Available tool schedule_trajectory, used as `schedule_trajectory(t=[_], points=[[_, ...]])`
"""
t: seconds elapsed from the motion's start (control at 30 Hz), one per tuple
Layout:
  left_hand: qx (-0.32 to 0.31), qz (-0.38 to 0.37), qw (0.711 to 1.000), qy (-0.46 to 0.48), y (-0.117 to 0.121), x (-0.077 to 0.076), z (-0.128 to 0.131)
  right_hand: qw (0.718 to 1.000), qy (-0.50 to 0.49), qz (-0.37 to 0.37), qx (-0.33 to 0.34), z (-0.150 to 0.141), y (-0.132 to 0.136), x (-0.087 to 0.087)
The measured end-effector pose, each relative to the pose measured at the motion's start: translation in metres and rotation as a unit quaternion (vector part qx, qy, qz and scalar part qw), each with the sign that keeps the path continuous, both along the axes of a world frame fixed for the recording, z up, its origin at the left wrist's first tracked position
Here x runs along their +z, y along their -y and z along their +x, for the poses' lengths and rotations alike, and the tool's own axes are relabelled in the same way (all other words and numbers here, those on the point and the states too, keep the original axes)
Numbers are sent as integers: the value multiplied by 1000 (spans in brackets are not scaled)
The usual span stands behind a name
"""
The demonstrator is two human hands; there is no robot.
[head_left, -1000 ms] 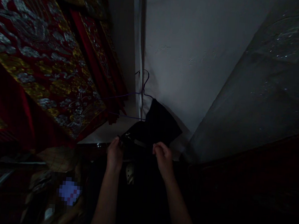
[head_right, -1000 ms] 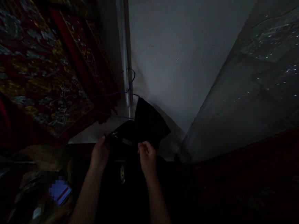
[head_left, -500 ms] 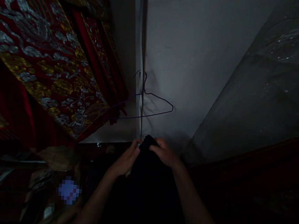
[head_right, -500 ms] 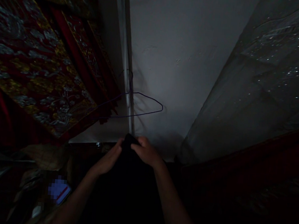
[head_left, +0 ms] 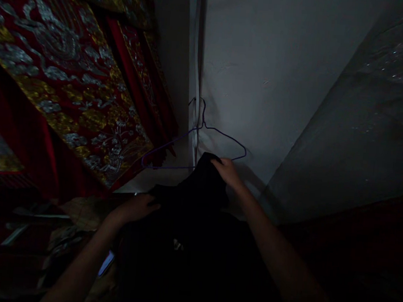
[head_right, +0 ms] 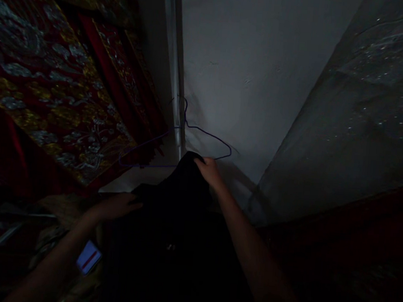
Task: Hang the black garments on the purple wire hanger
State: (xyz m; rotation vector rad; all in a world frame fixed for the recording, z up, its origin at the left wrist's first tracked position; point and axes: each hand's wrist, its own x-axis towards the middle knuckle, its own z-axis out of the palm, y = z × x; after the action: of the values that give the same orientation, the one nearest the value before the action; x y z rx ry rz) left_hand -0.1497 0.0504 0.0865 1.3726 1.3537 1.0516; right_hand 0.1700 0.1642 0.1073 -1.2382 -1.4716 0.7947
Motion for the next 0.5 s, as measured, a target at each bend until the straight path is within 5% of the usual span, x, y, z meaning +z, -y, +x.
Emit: schedule_trajectory(t=[0.13, 0.27, 0.4, 0.5], points=[[-58, 88, 974, -199, -11, 47, -13, 997, 32, 42, -55, 29, 19, 14], [-18, 212, 944, -252, -22, 88, 4, 993, 56, 72, -70, 34, 33, 23], [21, 234, 921, -312, -40, 101, 16, 993, 45, 85, -66, 27, 42, 24], [-35, 157, 930, -330, -54, 92, 10, 991, 50, 99, -77, 26, 45, 22]])
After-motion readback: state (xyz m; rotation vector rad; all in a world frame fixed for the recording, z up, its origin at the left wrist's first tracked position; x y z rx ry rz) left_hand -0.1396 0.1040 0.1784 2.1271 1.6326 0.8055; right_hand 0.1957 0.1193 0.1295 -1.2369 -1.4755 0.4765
